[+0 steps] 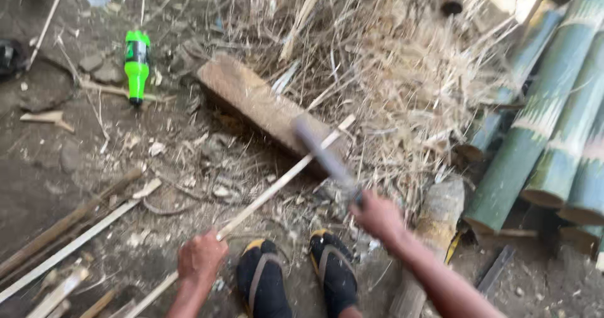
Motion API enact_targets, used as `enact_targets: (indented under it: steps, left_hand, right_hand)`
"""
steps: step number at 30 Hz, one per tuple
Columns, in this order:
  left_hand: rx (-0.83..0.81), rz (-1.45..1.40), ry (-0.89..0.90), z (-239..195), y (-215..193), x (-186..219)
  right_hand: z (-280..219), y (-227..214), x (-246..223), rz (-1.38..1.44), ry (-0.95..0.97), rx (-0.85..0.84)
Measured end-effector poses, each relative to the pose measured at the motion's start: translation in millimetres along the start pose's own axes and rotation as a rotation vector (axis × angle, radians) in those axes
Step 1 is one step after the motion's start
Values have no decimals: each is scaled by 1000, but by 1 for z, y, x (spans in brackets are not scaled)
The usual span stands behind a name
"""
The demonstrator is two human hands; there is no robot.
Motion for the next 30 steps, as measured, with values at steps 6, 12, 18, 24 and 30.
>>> enact_targets:
  steps: [6,12,18,24,30]
  left_hand:
    - [97,245,143,-18,6,-28]
    - [458,245,157,-24,-6,-13]
    - [217,-793,83,-28,-13,115]
    - [482,-2237,-133,64,-70,149]
    - [1022,-1539,97,26,-179,161]
  right_hand:
    - [3,7,-1,-207,-171,-39]
    - [39,-15,18,-69,-100,195]
    - [35,16,11,41,-123,231]
    - [13,7,5,61,-157,165]
    - [-37,0,-1,308,-224,37]
Point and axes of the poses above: each hand's wrist, its own z-axis towards the middle knuckle, its own y-axis out of the palm, x = y × z, the point moved 1 cm from there along z, towards the middle knuckle, and after that the axes turned 15 degrees about y, right-handed, at the moved point
